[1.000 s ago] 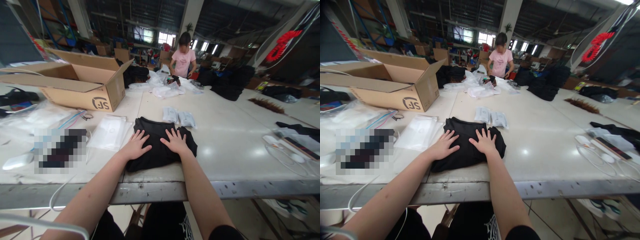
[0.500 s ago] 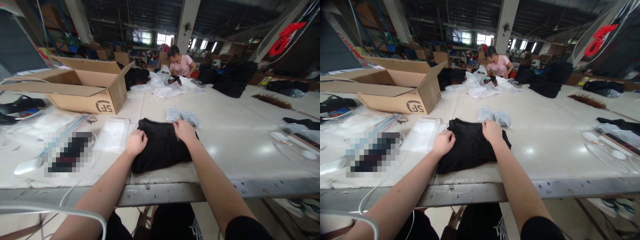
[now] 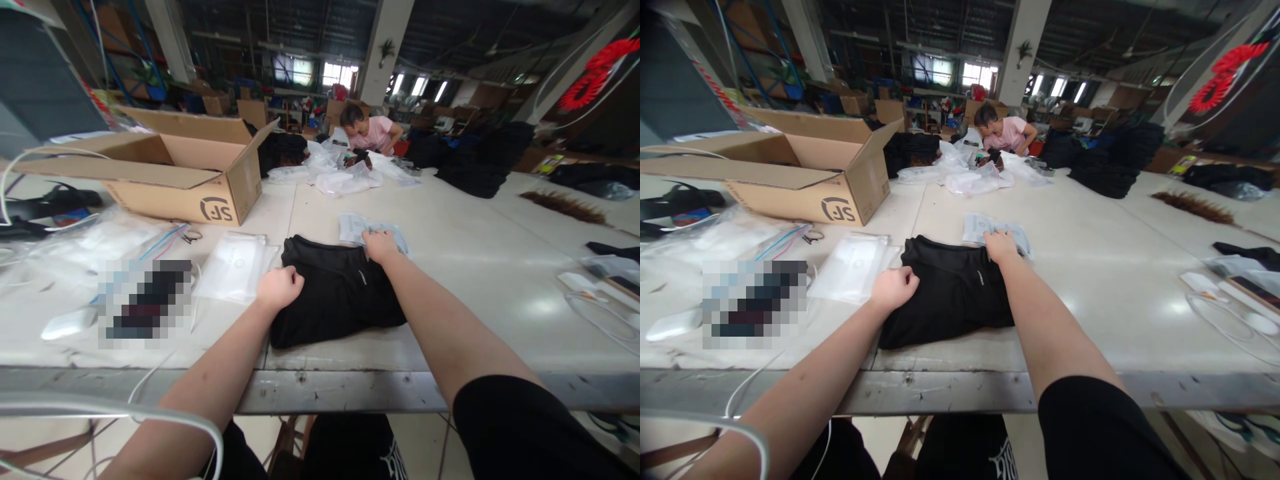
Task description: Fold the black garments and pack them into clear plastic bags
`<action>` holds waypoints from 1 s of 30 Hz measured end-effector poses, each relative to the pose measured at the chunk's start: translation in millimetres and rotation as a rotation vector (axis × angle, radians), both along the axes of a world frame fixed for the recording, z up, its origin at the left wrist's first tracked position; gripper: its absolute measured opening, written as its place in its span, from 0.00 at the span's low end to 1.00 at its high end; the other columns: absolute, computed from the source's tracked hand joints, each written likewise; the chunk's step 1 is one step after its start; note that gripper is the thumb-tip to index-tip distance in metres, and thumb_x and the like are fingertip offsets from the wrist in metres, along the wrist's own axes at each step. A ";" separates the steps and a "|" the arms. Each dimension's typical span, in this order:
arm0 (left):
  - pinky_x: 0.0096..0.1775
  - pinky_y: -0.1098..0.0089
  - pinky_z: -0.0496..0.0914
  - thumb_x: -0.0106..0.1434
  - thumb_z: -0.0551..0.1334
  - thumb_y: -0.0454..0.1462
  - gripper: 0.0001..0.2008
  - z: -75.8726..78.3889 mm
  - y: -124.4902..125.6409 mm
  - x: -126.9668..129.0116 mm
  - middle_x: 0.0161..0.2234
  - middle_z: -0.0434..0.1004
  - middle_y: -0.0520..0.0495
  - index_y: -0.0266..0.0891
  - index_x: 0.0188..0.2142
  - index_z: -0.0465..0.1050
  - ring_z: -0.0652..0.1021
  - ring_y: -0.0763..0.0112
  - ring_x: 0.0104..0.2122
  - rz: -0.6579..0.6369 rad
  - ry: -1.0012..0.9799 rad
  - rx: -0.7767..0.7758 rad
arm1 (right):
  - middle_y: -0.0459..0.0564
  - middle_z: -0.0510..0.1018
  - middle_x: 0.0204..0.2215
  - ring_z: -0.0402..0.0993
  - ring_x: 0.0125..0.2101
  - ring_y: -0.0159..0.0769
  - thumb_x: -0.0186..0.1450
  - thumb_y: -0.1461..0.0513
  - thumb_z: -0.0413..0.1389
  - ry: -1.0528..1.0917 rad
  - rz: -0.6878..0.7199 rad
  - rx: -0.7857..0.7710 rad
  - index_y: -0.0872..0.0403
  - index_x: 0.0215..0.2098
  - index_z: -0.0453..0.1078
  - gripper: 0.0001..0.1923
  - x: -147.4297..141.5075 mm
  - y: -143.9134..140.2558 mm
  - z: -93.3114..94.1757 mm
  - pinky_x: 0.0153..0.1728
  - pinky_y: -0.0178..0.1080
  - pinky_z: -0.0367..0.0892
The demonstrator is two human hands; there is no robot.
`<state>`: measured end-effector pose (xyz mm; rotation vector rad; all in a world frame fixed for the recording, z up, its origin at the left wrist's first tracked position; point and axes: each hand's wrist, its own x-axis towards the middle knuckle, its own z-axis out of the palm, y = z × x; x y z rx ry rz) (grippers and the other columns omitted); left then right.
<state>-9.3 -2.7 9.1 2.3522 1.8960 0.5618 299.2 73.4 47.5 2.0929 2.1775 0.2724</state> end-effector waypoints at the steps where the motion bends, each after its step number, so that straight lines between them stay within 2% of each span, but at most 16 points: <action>1: 0.31 0.64 0.67 0.64 0.54 0.41 0.13 -0.4 0.1 0.1 0.27 0.79 0.44 0.44 0.27 0.74 0.80 0.57 0.30 0.000 0.000 0.002 | 0.66 0.77 0.48 0.67 0.54 0.51 0.67 0.68 0.48 0.000 0.005 0.009 0.61 0.53 0.68 0.18 -0.7 1.1 -1.4 0.55 0.52 0.55; 6: 0.31 0.64 0.66 0.64 0.54 0.41 0.13 -1.9 0.1 0.2 0.26 0.78 0.44 0.44 0.27 0.74 0.79 0.57 0.29 -0.011 -0.011 0.019 | 0.65 0.77 0.46 0.70 0.51 0.47 0.69 0.68 0.47 0.103 0.036 0.172 0.62 0.47 0.71 0.13 1.2 9.7 4.7 0.52 0.47 0.58; 9: 0.31 0.63 0.66 0.65 0.54 0.41 0.14 -2.7 0.4 -0.7 0.26 0.78 0.44 0.44 0.27 0.74 0.79 0.56 0.29 -0.025 -0.026 0.021 | 0.63 0.75 0.47 0.73 0.43 0.42 0.72 0.67 0.43 0.182 -0.008 0.274 0.61 0.49 0.69 0.15 0.9 17.8 20.4 0.47 0.43 0.62; 12: 0.32 0.63 0.67 0.65 0.53 0.41 0.14 -3.4 1.1 -1.6 0.27 0.79 0.44 0.44 0.28 0.75 0.79 0.56 0.30 -0.029 -0.031 0.005 | 0.60 0.75 0.46 0.73 0.40 0.42 0.71 0.66 0.44 0.306 -0.001 0.414 0.58 0.48 0.69 0.14 -5.8 23.5 41.3 0.44 0.42 0.65; 15: 0.32 0.63 0.67 0.65 0.53 0.40 0.13 -3.5 1.5 -2.2 0.27 0.79 0.45 0.45 0.29 0.75 0.79 0.57 0.30 -0.028 -0.034 -0.002 | 0.58 0.75 0.44 0.72 0.42 0.43 0.70 0.65 0.46 0.464 0.056 0.556 0.56 0.45 0.70 0.12 -21.3 15.3 57.9 0.45 0.42 0.66; 17: 0.31 0.63 0.67 0.65 0.53 0.41 0.13 -3.0 1.5 -2.3 0.27 0.78 0.45 0.45 0.29 0.75 0.79 0.57 0.29 -0.032 -0.043 0.004 | 0.58 0.74 0.42 0.72 0.42 0.42 0.69 0.64 0.46 0.563 0.074 0.632 0.56 0.43 0.70 0.12 -36.7 -2.9 61.6 0.46 0.41 0.66; 20: 0.32 0.63 0.67 0.66 0.53 0.41 0.13 -1.8 1.3 -2.1 0.27 0.78 0.44 0.45 0.29 0.74 0.79 0.56 0.29 -0.042 -0.062 0.003 | 0.56 0.75 0.39 0.73 0.40 0.42 0.70 0.61 0.47 0.679 0.151 0.664 0.55 0.42 0.71 0.11 -64.5 -47.5 53.1 0.46 0.41 0.68; 24: 0.32 0.63 0.66 0.67 0.53 0.41 0.13 -0.5 1.6 -2.0 0.27 0.78 0.44 0.45 0.30 0.74 0.80 0.57 0.30 -0.068 -0.078 -0.011 | 0.55 0.77 0.41 0.74 0.42 0.41 0.72 0.58 0.46 0.754 0.285 0.578 0.52 0.43 0.72 0.14 -99.1 -107.4 19.5 0.46 0.40 0.69; 27: 0.32 0.65 0.66 0.67 0.53 0.41 0.12 0.5 0.7 -3.4 0.28 0.78 0.45 0.44 0.30 0.73 0.79 0.59 0.30 -0.076 -0.094 -0.012 | 0.54 0.78 0.41 0.76 0.41 0.40 0.73 0.58 0.46 0.777 0.340 0.471 0.51 0.43 0.74 0.15 -114.3 -128.7 -8.4 0.45 0.39 0.70; 30: 0.33 0.66 0.66 0.68 0.52 0.40 0.12 3.3 -4.9 -6.7 0.27 0.77 0.47 0.44 0.32 0.72 0.79 0.63 0.29 -0.075 -0.137 0.008 | 0.54 0.78 0.43 0.76 0.45 0.40 0.73 0.59 0.46 0.803 0.385 0.418 0.51 0.44 0.75 0.14 -118.8 -131.9 -25.0 0.48 0.38 0.70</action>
